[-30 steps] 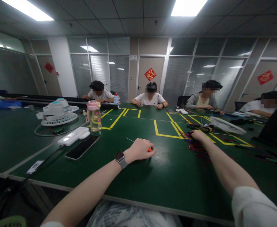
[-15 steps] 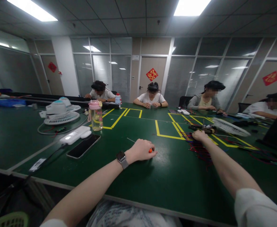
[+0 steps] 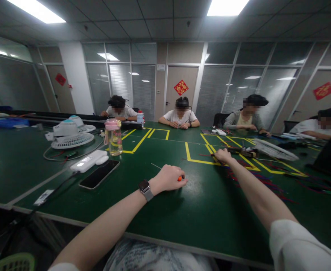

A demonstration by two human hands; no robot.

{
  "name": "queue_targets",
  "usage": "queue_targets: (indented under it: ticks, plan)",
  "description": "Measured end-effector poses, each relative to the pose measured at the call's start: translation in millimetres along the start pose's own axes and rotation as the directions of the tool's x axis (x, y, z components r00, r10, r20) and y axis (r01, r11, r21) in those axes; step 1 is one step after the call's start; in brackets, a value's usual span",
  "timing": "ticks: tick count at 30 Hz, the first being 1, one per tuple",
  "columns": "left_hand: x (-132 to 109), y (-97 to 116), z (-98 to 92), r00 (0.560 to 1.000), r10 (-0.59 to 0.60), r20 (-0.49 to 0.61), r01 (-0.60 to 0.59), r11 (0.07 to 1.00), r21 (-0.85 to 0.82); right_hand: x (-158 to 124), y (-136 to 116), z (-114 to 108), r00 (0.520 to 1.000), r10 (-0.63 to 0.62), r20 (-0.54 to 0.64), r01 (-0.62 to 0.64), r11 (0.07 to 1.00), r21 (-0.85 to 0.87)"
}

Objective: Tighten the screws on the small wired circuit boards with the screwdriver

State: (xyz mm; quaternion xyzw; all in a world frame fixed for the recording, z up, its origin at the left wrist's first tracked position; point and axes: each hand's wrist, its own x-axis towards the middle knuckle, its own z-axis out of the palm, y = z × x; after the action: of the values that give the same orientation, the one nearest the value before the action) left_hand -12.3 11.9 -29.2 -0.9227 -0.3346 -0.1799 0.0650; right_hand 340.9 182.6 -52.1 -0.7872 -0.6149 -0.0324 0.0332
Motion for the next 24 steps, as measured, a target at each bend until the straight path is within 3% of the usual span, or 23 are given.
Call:
queue_targets:
  ticks: [6,14,24]
  plan:
    - [-0.4,0.8,-0.5,1.0,-0.005,-0.008,0.005,1.0,-0.006,-4.9,-19.6,0.2,1.0,-0.006,0.014,0.006,1.0,0.01]
    - [-0.1,1.0,-1.3,1.0,0.002,-0.001,-0.002,0.999,-0.038,-24.4,-50.0,-1.0,0.992,-0.05,-0.114,0.053,0.998,0.023]
    - [-0.4,1.6,-0.2,1.0,-0.002,-0.007,0.002,1.0,-0.009,-31.3,-91.9,3.8,0.97,0.086,-0.226,-0.056,0.989,0.139]
